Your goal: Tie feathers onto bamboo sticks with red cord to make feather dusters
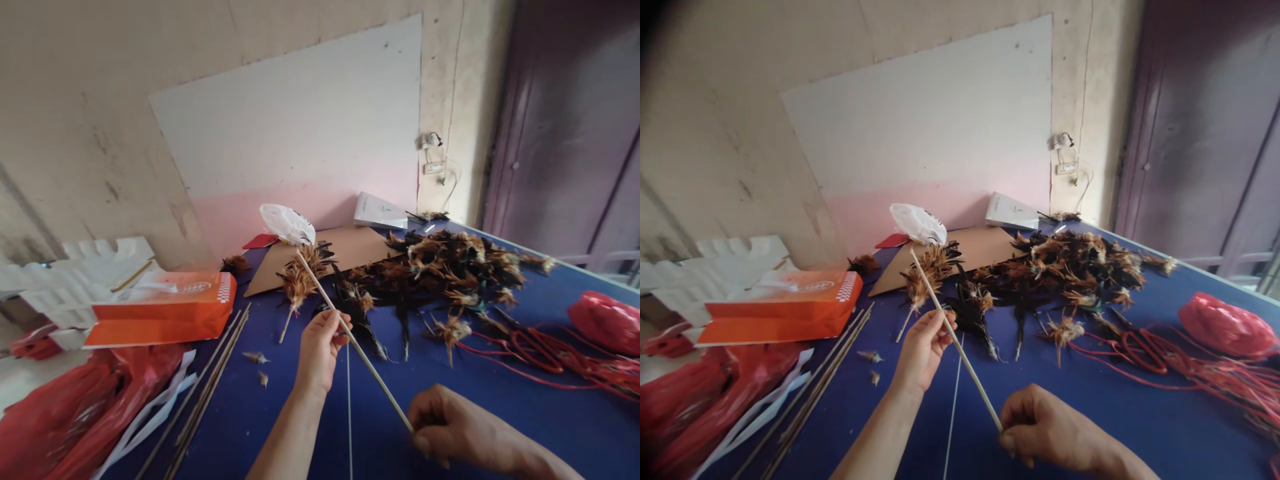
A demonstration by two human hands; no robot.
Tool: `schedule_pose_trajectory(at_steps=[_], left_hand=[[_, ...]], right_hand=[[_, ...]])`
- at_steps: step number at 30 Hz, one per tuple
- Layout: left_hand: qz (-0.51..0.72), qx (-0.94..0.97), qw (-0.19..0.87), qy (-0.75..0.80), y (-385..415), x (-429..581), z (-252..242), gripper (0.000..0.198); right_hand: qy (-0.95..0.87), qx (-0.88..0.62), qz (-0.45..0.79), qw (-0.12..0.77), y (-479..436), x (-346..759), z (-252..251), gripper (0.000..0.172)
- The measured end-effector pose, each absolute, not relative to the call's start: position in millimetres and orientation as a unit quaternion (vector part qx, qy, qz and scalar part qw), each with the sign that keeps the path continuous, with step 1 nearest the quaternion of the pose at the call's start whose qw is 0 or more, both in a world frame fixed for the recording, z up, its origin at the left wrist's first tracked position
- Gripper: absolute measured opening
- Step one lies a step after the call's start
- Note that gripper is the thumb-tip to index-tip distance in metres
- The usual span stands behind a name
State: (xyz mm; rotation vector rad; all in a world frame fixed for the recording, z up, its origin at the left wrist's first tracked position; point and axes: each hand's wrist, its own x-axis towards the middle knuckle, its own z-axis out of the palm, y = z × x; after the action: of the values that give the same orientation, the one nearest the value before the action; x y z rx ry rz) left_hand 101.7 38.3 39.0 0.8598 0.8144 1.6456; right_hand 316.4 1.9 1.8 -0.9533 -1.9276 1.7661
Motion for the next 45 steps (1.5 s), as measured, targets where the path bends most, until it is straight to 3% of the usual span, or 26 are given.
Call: schedule_pose_trajectory(at_steps=[9, 12, 18, 26, 30, 33, 38, 42, 45], left_hand=[[0.691, 0.308, 0.53, 0.382, 43, 98, 48, 0.02], [0.716, 0.239, 0.555, 0.348, 52, 86, 60, 0.016], [0.662, 0.219, 0.644, 0.314, 64, 50, 83, 0.027], [0.546, 0.235, 0.724, 0.351, 50, 74, 24, 0.023], [0.539, 0.219, 0.741, 0.337, 46, 84, 2, 0.015], [0.543, 0.209, 0.746, 0.324, 43, 81, -2, 0.01], [0.554, 0.199, 0.741, 0.323, 40, 79, -5, 0.011], [0.549, 0.208, 0.74, 0.327, 37, 88, -8, 0.002], [0.537, 0.242, 0.739, 0.327, 34, 93, -8, 0.014]], right_hand=[[-0.693, -0.311, 0.645, 0.08, -14, 319, 20, 0.007], [-0.69, -0.291, 0.66, 0.062, -17, 321, 22, 0.011], [-0.71, -0.298, 0.632, 0.087, -12, 322, 14, 0.021], [-0.738, -0.481, 0.389, 0.271, 29, 315, -2, 0.02], [-0.769, -0.538, 0.218, 0.268, 58, 297, 11, 0.02], [-0.745, -0.599, 0.159, 0.247, 77, 275, 11, 0.022], [-0.7, -0.621, 0.223, 0.272, 97, 253, -8, 0.011], [-0.636, -0.579, 0.382, 0.337, 103, 262, -9, 0.019], [-0.562, -0.519, 0.507, 0.398, 101, 268, -3, 0.022]])
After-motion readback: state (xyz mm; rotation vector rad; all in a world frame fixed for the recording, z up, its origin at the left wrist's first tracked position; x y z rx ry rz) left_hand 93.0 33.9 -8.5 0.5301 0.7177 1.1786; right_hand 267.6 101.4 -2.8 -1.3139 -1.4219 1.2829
